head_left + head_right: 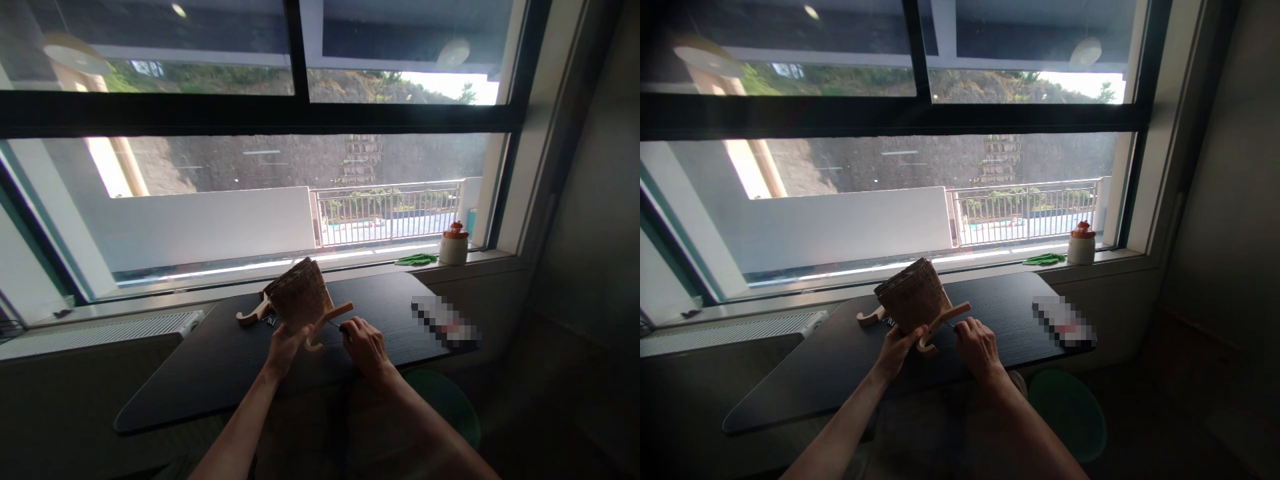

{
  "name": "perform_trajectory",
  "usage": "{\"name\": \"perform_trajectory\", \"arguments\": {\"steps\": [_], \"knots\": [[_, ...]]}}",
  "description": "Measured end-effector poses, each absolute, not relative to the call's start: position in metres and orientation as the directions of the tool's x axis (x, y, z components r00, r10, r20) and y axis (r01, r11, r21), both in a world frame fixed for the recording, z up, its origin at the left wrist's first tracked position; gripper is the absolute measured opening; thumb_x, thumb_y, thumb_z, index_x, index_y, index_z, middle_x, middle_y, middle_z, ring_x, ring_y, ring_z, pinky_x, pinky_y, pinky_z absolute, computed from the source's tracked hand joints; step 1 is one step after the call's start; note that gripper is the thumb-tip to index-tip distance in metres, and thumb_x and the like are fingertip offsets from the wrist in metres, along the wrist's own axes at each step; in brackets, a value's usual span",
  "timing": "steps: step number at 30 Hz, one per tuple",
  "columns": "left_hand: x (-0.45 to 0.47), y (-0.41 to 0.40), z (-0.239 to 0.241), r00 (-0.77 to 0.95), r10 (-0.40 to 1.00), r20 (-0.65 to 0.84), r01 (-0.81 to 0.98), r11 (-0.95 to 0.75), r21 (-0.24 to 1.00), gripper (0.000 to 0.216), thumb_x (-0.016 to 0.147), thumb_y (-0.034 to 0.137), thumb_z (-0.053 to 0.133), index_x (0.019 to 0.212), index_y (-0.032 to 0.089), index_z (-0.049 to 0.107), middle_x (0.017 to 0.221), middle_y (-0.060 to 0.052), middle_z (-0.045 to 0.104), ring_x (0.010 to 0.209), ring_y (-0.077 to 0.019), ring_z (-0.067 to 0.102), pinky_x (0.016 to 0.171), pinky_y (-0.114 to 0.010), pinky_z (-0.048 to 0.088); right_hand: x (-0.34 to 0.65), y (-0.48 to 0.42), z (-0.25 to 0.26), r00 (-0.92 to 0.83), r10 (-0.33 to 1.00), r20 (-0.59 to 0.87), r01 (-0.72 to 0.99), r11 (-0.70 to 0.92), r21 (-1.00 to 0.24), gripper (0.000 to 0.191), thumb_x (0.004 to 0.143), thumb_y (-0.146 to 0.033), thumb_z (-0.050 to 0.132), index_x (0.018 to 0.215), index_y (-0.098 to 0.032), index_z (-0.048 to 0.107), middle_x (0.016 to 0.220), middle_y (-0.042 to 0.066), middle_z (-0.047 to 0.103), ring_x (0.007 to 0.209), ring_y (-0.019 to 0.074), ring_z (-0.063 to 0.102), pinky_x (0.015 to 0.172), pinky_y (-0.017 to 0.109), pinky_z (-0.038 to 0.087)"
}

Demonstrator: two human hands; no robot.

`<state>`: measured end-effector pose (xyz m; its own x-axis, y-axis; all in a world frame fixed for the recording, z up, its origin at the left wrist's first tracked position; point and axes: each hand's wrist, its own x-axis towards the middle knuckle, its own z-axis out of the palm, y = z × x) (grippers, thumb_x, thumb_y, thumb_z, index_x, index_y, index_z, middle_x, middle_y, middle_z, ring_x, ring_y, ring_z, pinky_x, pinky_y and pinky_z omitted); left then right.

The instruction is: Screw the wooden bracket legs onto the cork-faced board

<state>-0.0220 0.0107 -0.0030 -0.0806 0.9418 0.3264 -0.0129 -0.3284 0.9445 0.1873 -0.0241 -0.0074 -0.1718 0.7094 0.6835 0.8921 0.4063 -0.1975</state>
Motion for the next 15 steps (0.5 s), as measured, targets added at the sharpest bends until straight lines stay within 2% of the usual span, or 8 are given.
{"name": "perform_trajectory", "arguments": {"steps": [5, 13, 15], "knots": [[-0.0219, 0.0112, -0.0026, -0.097, 0.942, 0.322, -0.011, -0.325, 0.946, 0.039, 0.059, 0.033, 0.08, 0.091, 0.013, 0.07, 0.086, -0.006, 0.072, 0.08, -0.0223, 0.064, 0.072, -0.031, 0.048, 0.1869, -0.024, -0.008, -0.162, 0.717, 0.678, 0.903, 0.385, -0.192, 0.009, 0.088, -0.022, 0.051, 0.089, -0.021, 0.06, 0.086, 0.002, 0.065, 0.08, 0.0157, 0.06, 0.069, 0.025, 0.034], [-0.0216, 0.01, -0.002, -0.085, 0.945, 0.317, -0.021, -0.32, 0.947, 0.043, 0.059, 0.034, 0.08, 0.094, 0.012, 0.07, 0.087, -0.007, 0.072, 0.082, -0.024, 0.065, 0.072, -0.033, 0.049, 0.1844, -0.0263, -0.0074, -0.153, 0.752, 0.641, 0.91, 0.36, -0.205, 0.02, 0.093, -0.027, 0.043, 0.08, -0.02, 0.057, 0.071, 0.0, 0.067, 0.063, 0.0127, 0.062, 0.057, 0.025, 0.03], [-0.0223, 0.0101, -0.0028, -0.082, 0.944, 0.319, -0.017, -0.321, 0.947, 0.042, 0.059, 0.033, 0.08, 0.094, 0.013, 0.07, 0.088, -0.007, 0.072, 0.083, -0.0242, 0.064, 0.072, -0.033, 0.049, 0.1843, -0.0275, -0.0066, -0.151, 0.755, 0.638, 0.91, 0.359, -0.209, 0.014, 0.091, -0.028, 0.046, 0.085, -0.021, 0.056, 0.073, -0.001, 0.068, 0.064, 0.0131, 0.063, 0.056, 0.025, 0.029]]}}
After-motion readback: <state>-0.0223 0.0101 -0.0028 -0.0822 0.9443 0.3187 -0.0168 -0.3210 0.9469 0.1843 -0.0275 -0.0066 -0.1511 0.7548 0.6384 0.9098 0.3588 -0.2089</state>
